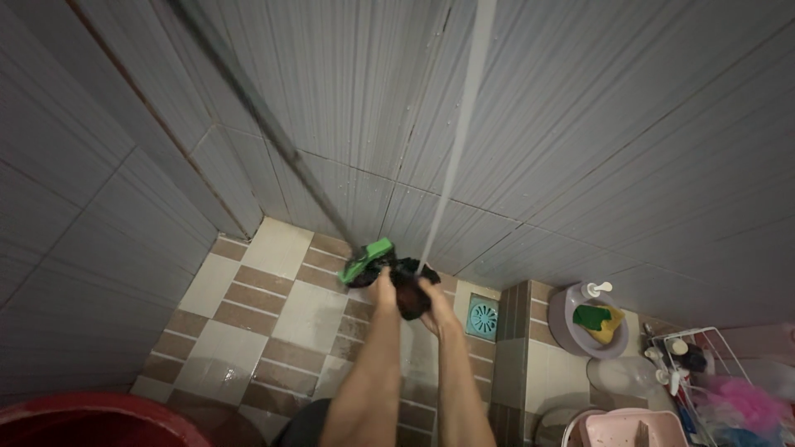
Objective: The person rinses a mop head under a faucet in a small bathroom, applies detergent from a packet, and wrings the mop head by hand.
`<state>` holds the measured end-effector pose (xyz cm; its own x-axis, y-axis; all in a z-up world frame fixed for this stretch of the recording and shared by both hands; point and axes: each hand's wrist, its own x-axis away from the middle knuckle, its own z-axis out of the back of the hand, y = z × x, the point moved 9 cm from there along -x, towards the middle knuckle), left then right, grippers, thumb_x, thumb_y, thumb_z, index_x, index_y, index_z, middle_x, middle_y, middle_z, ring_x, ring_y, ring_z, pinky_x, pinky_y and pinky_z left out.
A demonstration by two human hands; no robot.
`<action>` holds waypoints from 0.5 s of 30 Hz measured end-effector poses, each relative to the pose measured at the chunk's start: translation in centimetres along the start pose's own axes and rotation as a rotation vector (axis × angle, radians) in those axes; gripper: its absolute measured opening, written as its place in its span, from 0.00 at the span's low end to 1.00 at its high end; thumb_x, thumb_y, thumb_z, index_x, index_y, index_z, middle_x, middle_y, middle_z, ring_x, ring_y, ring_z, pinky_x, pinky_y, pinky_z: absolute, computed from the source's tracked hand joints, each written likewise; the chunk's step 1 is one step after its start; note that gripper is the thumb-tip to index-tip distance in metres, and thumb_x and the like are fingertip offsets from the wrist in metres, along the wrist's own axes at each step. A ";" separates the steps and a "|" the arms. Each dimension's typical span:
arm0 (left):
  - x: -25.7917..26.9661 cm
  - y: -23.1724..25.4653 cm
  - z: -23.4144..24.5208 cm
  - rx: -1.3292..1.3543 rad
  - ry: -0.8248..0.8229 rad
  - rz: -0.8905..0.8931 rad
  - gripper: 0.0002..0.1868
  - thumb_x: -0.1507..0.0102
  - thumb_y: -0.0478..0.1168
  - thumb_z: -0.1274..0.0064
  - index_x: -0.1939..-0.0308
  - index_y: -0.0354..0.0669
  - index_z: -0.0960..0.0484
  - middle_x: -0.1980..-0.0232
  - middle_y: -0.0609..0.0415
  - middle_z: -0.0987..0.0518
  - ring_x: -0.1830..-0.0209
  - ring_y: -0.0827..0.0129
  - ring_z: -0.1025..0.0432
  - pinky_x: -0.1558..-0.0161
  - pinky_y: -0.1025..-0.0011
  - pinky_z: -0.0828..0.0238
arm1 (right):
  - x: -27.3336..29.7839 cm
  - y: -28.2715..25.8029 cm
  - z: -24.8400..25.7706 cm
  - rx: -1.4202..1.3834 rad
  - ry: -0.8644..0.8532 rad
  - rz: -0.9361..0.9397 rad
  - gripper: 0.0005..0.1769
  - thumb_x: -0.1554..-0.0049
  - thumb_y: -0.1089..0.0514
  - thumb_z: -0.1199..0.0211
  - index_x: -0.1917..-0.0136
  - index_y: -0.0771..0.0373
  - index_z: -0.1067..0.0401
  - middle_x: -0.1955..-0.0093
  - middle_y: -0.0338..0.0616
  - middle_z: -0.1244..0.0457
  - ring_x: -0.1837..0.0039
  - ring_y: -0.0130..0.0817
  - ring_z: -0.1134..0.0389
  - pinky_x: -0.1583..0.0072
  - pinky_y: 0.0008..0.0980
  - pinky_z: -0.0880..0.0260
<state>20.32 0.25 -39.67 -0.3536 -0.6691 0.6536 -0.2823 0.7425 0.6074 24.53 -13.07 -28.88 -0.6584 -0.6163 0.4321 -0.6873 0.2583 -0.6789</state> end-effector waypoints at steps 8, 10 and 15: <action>-0.1 2.7 1.1 -0.168 0.115 -0.216 0.26 0.40 0.45 0.37 0.46 0.25 0.16 0.44 0.42 0.13 0.46 0.56 0.19 0.44 0.61 0.24 | 0.7 -2.9 -2.8 0.795 0.408 0.396 0.16 0.44 0.60 0.33 0.47 0.74 0.20 0.52 0.55 0.26 0.49 0.47 0.25 0.45 0.43 0.26; 0.8 2.6 1.5 -0.375 0.197 -0.099 0.31 0.38 0.52 0.35 0.47 0.22 0.14 0.44 0.34 0.15 0.46 0.51 0.21 0.44 0.59 0.26 | 0.6 -4.0 -2.5 0.841 0.488 0.501 0.14 0.48 0.60 0.32 0.52 0.73 0.20 0.56 0.53 0.25 0.54 0.44 0.24 0.47 0.43 0.26; 2.3 1.2 1.5 -0.351 0.182 0.070 0.35 0.41 0.54 0.40 0.51 0.16 0.11 0.48 0.30 0.10 0.53 0.50 0.15 0.49 0.57 0.19 | -0.6 -4.5 -0.2 0.905 0.524 0.563 0.15 0.47 0.59 0.34 0.53 0.75 0.20 0.59 0.59 0.26 0.57 0.44 0.26 0.48 0.45 0.28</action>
<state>17.86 -0.31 -38.08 -0.1886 -0.6352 0.7489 0.0693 0.7521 0.6554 27.99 -13.70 -25.95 -0.9885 -0.1507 -0.0137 0.0669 -0.3540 -0.9328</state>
